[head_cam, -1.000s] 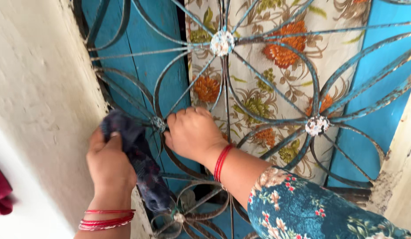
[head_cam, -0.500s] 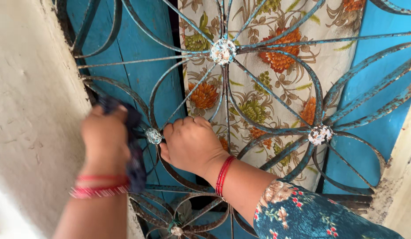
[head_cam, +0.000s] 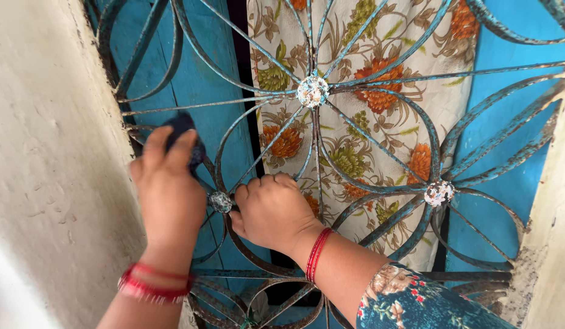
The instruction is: The person wipes a blue metal window grille with a dark cloth, moving methodically across the bars and decorative joints. A white bucket is visible nearby, and the person occasionally dips the cloth into it to continue cleaning.
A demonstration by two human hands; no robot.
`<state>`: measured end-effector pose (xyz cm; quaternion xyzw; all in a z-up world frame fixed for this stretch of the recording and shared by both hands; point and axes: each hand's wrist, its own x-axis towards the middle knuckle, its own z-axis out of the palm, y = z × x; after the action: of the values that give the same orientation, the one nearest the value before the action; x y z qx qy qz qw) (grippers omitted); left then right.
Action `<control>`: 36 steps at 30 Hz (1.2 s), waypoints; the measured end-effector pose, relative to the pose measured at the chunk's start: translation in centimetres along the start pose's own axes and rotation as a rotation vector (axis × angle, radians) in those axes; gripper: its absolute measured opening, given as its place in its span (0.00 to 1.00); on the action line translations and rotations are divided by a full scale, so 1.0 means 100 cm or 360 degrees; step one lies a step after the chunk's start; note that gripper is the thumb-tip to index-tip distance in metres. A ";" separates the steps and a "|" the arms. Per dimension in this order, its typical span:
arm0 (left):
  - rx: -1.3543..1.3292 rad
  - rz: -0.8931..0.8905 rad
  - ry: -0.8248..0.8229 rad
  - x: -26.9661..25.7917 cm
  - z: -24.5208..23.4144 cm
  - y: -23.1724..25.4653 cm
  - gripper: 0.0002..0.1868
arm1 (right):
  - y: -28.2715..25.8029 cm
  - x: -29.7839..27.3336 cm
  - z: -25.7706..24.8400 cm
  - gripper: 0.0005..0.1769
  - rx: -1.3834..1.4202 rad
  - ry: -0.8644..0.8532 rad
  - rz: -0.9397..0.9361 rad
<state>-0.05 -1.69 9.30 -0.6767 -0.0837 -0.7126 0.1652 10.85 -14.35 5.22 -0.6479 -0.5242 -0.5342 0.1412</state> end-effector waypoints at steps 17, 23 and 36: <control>0.0046 -0.0001 -0.0239 -0.016 0.013 0.001 0.26 | 0.019 0.002 -0.042 0.06 0.0247 0.0190 -0.0282; -0.0035 0.0034 -0.0365 -0.018 0.002 0.003 0.30 | 0.073 0.041 -0.091 0.10 -0.0218 0.0727 -0.0264; 0.0306 -0.0257 -0.0307 0.008 0.014 -0.017 0.28 | 0.114 0.062 -0.100 0.39 -0.0535 0.0551 -0.0129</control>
<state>0.61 0.28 10.41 -0.7141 -0.2211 -0.6440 0.1625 14.07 -23.19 18.60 -0.5395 -0.4215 -0.7223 0.0975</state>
